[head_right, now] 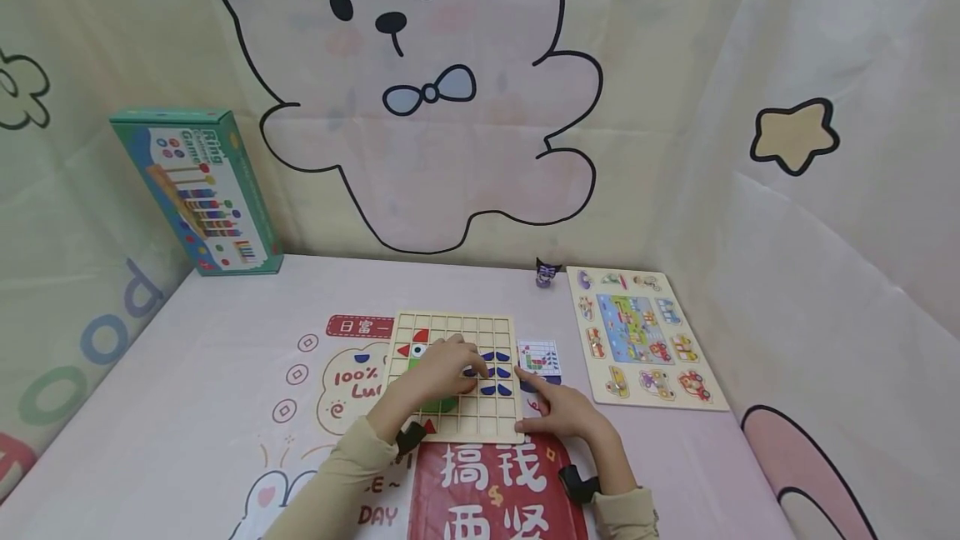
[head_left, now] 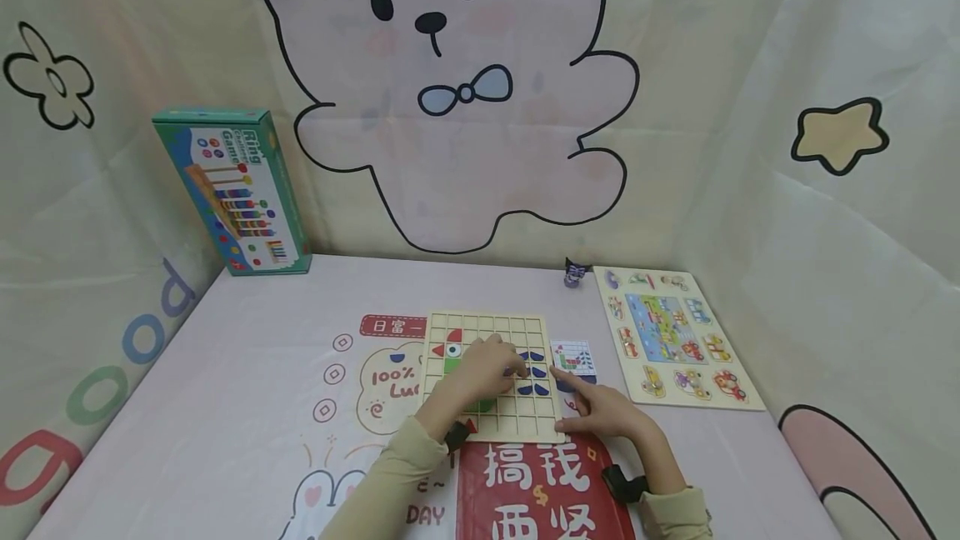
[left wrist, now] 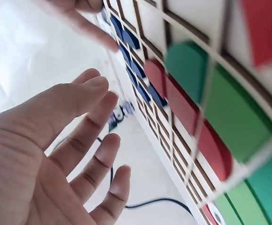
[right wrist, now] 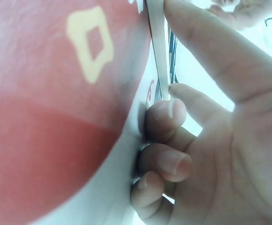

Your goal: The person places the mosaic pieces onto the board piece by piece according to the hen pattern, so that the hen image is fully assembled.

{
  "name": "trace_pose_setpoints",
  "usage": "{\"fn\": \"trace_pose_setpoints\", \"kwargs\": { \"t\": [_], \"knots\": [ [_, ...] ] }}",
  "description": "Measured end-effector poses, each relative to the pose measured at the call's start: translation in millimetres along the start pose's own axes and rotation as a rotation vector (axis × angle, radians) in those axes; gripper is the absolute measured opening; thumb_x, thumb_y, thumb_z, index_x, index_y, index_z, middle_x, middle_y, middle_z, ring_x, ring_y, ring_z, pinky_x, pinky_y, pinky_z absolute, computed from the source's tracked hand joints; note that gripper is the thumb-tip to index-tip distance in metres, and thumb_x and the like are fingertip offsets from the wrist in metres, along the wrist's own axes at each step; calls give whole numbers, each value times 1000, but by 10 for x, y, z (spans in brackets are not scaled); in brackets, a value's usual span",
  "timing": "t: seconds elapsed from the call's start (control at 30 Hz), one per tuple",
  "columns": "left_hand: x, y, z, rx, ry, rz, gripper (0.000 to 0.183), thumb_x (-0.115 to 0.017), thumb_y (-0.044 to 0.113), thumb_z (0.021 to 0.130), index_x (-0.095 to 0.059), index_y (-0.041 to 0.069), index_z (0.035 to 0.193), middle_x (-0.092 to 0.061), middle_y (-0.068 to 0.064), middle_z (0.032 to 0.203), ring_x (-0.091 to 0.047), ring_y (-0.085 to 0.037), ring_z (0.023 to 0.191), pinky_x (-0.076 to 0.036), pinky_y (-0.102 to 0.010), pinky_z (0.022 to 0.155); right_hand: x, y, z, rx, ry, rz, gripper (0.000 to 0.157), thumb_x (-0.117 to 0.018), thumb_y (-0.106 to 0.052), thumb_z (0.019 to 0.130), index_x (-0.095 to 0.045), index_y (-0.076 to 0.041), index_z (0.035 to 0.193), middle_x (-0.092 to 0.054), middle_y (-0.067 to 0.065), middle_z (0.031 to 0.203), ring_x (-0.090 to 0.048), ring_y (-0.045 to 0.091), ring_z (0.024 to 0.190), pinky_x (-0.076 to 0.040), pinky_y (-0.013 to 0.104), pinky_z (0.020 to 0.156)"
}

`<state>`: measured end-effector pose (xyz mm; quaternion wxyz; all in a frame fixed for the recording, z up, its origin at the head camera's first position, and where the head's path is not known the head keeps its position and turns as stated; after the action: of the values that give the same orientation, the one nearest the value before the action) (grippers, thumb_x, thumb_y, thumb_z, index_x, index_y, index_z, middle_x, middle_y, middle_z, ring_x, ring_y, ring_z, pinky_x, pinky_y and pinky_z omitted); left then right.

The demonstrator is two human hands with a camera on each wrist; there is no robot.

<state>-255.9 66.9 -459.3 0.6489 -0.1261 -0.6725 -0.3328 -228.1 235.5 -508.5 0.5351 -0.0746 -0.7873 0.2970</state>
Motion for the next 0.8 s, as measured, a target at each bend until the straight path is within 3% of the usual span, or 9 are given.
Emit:
{"fn": "trace_pose_setpoints", "kwargs": {
  "t": [0.23,0.6,0.8],
  "knots": [
    [68,-276,-162,43,33,-93,13,-68,20,82,-73,24,93,-66,9,95,-51,-12,88,-42,-31,77,-14,49,15,-28,5,-7,83,-73,-49,72,-36,-26,143,-43,-2,61,-37,11,54,-32,26,54],
    [210,-753,-443,123,99,-90,14,-70,11,78,-73,20,89,-66,6,91,-50,-14,84,-42,-32,71,-6,24,2,-22,8,0,85,-73,-49,71,-36,-24,143,-43,-2,61,-36,12,54,-32,26,55],
    [246,-1000,-620,224,122,-90,16,-69,10,79,-73,19,91,-67,5,90,-53,-18,91,-42,-39,81,-16,35,1,-29,6,8,85,-73,-49,71,-35,-25,143,-42,-2,61,-37,12,55,-32,27,56]
  ]
}}
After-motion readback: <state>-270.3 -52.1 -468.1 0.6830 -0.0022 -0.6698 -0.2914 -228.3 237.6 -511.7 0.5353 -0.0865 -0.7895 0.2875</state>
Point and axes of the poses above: each hand's wrist, its own z-axis towards the middle knuckle, its own x-axis out of the back of the hand, y = z × x, the point moved 7 cm from there along z, towards the middle knuckle
